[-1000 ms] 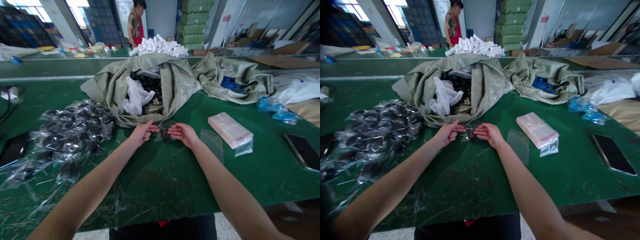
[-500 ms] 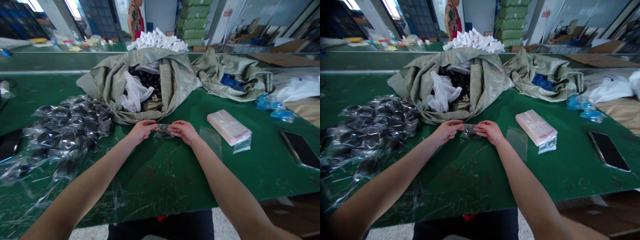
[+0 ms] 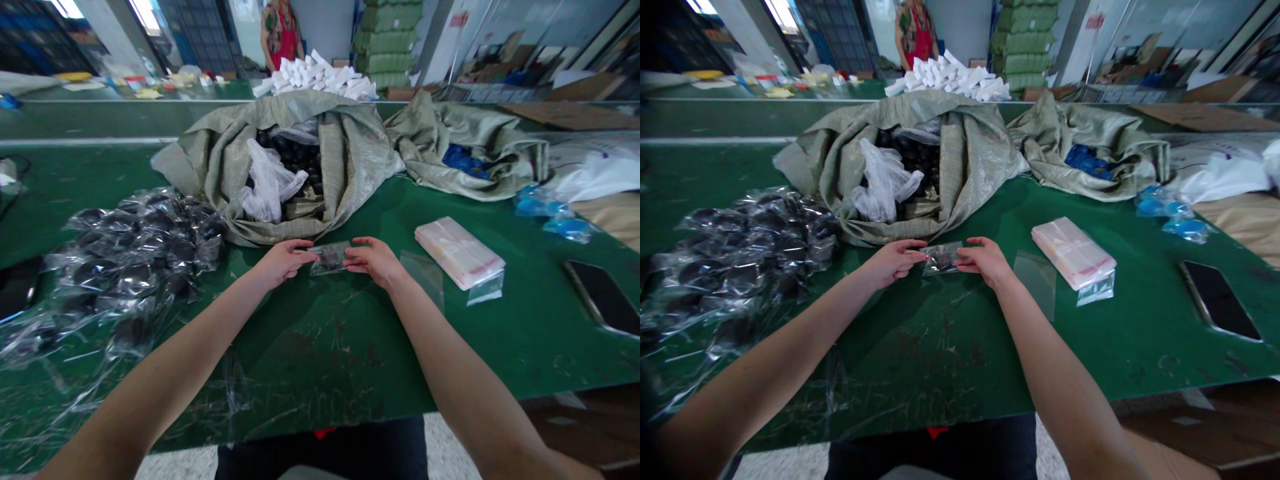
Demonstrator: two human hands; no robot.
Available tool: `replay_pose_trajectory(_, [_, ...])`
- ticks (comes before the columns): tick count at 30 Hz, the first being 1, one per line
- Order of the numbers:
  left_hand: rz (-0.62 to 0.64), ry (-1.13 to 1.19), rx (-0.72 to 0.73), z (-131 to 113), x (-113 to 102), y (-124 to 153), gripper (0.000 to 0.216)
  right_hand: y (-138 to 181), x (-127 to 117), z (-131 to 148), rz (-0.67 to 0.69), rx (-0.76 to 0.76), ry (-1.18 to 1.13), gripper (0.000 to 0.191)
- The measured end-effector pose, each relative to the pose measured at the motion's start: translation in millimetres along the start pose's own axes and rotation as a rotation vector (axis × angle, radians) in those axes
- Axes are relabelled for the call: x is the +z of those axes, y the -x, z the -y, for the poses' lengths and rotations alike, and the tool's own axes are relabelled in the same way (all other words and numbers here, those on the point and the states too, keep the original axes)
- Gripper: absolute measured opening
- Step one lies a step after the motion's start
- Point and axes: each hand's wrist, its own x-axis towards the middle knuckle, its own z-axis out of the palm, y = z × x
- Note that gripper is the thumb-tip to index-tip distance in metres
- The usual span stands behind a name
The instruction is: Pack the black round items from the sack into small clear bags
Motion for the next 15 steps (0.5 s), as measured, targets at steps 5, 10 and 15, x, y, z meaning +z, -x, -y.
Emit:
replay_pose_trajectory(5, [0.038, -0.059, -0.011, -2.0, -1.8, 2.3, 0.06, 3.0, -2.2, 2.4, 0.07, 0.037, 0.029, 0.04])
replay_pose_trajectory(10, [0.088, -0.137, 0.018, 1.8, -2.8, 1.0, 0.061, 0.4, -5.0, -1.1, 0.133, 0.041, 0.007, 0.041])
replay_pose_trajectory(15, [0.079, -0.212, 0.039, 3.2, -0.5, 1.3, 0.059, -3.9, -6.8, -4.2, 0.127, 0.023, 0.013, 0.037])
